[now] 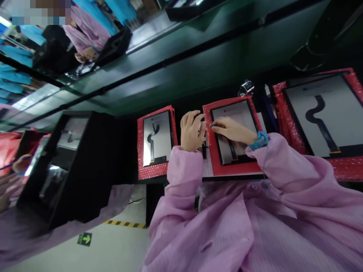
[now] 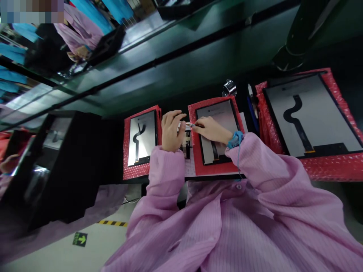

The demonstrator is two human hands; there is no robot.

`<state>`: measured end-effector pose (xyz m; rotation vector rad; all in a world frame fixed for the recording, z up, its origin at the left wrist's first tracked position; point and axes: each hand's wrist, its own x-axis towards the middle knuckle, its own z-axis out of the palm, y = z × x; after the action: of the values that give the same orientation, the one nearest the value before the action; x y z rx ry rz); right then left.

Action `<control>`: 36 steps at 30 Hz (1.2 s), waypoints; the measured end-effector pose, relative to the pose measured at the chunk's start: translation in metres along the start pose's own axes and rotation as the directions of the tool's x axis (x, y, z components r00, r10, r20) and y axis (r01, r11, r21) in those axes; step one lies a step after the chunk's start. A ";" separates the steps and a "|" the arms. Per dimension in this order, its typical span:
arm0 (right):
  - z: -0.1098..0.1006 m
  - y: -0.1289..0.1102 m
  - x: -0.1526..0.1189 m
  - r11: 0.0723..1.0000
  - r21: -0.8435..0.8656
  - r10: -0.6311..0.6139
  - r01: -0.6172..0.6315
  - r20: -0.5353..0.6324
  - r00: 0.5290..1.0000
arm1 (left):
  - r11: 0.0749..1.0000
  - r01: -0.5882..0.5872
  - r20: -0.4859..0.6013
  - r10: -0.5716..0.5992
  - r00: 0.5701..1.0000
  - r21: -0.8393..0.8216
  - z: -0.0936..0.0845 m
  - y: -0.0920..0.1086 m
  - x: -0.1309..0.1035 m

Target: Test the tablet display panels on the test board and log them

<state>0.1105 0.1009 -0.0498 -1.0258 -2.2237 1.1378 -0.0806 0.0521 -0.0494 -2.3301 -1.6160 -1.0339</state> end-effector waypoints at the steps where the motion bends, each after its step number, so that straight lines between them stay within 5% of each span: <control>1: 0.003 0.001 0.000 1.000 0.029 -0.003 0.003 -0.006 1.000 | 1.000 0.015 0.076 -0.014 0.997 -0.011 0.006 -0.005 0.002; 5: 0.007 0.007 -0.006 0.997 0.068 -0.037 0.038 -0.012 0.999 | 0.996 0.016 0.285 0.011 0.958 -0.092 0.018 -0.012 -0.005; 11: 0.010 0.011 -0.006 0.994 -0.010 -0.113 0.112 -0.023 0.993 | 0.989 0.054 0.388 0.004 0.922 -0.139 0.018 -0.007 -0.010; 36: 0.012 0.025 -0.004 0.967 -0.108 -0.227 0.229 0.026 0.973 | 0.993 -0.025 0.293 0.059 0.954 -0.118 0.021 -0.012 -0.015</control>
<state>0.1154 0.1010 -0.0775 -0.7792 -2.3660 0.9334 -0.0841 0.0550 -0.0774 -2.6922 -1.6310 -0.8183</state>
